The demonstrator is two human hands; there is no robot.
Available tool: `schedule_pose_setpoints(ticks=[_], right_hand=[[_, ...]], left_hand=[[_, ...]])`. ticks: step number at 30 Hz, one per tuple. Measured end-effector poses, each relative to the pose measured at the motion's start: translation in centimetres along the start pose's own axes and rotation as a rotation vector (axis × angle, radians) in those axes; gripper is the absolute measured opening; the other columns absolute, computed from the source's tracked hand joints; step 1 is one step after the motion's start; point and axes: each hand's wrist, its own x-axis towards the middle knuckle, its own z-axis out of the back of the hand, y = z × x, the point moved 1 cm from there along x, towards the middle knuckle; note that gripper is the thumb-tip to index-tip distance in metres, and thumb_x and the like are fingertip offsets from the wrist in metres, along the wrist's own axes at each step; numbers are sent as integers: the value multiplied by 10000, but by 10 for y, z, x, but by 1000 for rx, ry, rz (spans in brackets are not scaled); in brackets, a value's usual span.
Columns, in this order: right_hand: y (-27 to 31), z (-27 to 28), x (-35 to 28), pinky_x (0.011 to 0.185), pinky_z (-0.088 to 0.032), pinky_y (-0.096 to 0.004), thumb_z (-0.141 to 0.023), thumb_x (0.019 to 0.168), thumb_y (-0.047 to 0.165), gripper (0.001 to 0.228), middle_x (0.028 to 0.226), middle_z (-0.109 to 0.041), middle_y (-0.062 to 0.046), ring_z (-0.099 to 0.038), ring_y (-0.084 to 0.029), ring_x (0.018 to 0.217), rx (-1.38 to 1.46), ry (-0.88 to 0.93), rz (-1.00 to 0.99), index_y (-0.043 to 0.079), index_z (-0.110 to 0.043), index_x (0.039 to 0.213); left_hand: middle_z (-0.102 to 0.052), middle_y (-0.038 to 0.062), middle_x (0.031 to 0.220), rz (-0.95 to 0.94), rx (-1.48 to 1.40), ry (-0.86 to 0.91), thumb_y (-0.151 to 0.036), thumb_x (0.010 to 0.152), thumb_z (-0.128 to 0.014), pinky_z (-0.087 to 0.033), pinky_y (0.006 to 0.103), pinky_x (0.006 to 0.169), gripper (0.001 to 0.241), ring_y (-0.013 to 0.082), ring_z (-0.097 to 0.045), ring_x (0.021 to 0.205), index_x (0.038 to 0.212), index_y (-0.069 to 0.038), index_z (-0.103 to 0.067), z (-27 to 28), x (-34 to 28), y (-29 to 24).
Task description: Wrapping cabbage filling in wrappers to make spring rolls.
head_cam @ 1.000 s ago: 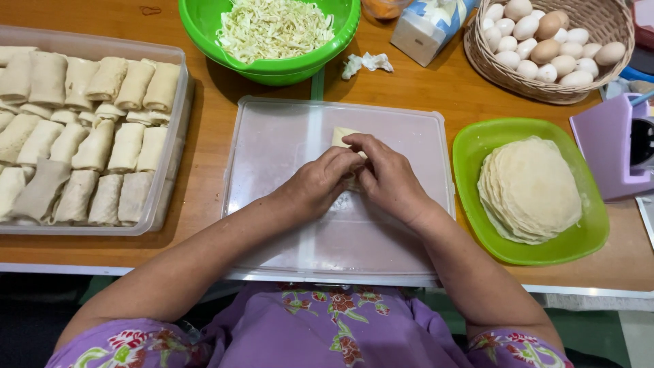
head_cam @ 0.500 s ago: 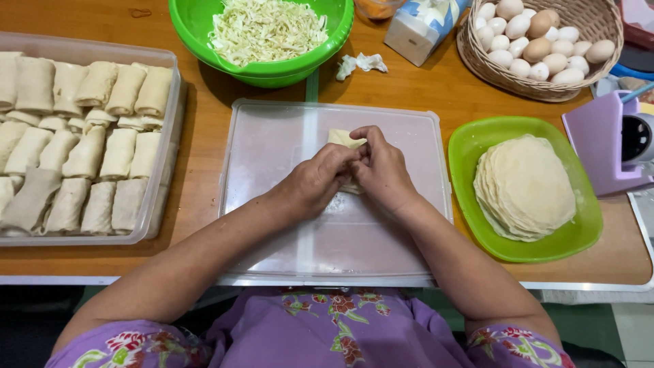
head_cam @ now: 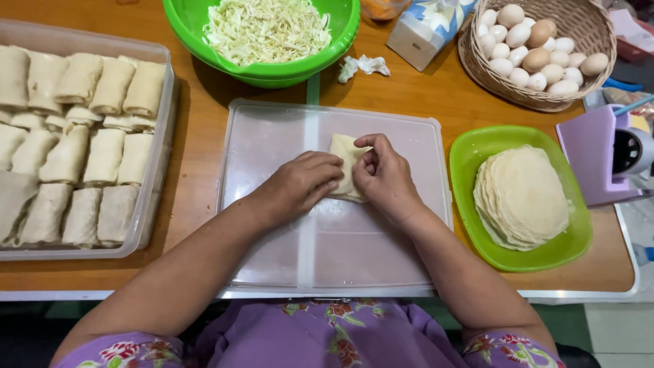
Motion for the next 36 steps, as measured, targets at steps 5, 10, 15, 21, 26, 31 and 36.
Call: schedule_pose_setpoints(ticks=[5, 10, 15, 21, 26, 31, 36], right_hand=[[-8, 1, 1, 650, -503, -229, -664, 931, 48, 302, 833, -608, -1, -552, -60, 718, 55, 16, -50, 28, -582, 1221], [-17, 4, 5, 703, -533, -225, -615, 986, 32, 196, 926, -618, -8, -606, -71, 783, 274, 38, -109, 21, -573, 1177], [-8, 10, 0, 748, -556, -254, -628, 979, 25, 219, 977, -678, -46, -652, -98, 848, 143, 53, -2, 14, -598, 1196], [16, 7, -10, 774, -595, -306, -677, 945, 50, 303, 1012, -758, -121, -746, -180, 904, -160, 71, 211, 63, -657, 1247], [28, 11, -14, 747, -598, -326, -694, 935, 74, 277, 986, -766, -143, -765, -214, 867, -192, 79, 218, 59, -673, 1212], [34, 14, -21, 765, -578, -377, -669, 961, 102, 194, 980, -740, -157, -729, -301, 858, -253, 125, 341, 57, -686, 1149], [49, 11, -34, 823, -552, -441, -697, 946, 151, 151, 983, -736, -142, -688, -359, 919, -382, 152, 533, 57, -688, 1064]], left_hand=[[-686, 151, 1202, -19, -46, 71, -120, 941, -719, -528, 421, 989, 194, 348, -643, 1174, 1099, -11, -696, 3, 0, -4], [-694, 149, 1189, -82, -23, 60, -146, 939, -728, -526, 428, 999, 225, 355, -639, 1169, 1127, -25, -699, 1, 1, -9], [-691, 163, 1204, -128, 61, 30, -141, 918, -742, -533, 425, 982, 258, 365, -639, 1164, 1136, -11, -696, -1, 0, -10], [-694, 162, 1199, -114, 81, 19, -123, 892, -750, -544, 429, 957, 303, 353, -648, 1134, 1160, 4, -686, 2, 2, -15], [-689, 184, 1174, 53, -83, 7, -80, 934, -695, -545, 431, 944, 311, 360, -655, 1128, 1227, 18, -660, -7, -3, 8], [-712, 178, 1151, 429, -220, -219, -110, 955, -685, -573, 390, 886, 296, 310, -730, 1016, 1236, -20, -665, -19, 4, 45], [-719, 172, 1022, 458, -24, -105, -249, 876, -777, -569, 410, 838, 405, 322, -716, 918, 1220, -49, -698, -26, 34, 61]])
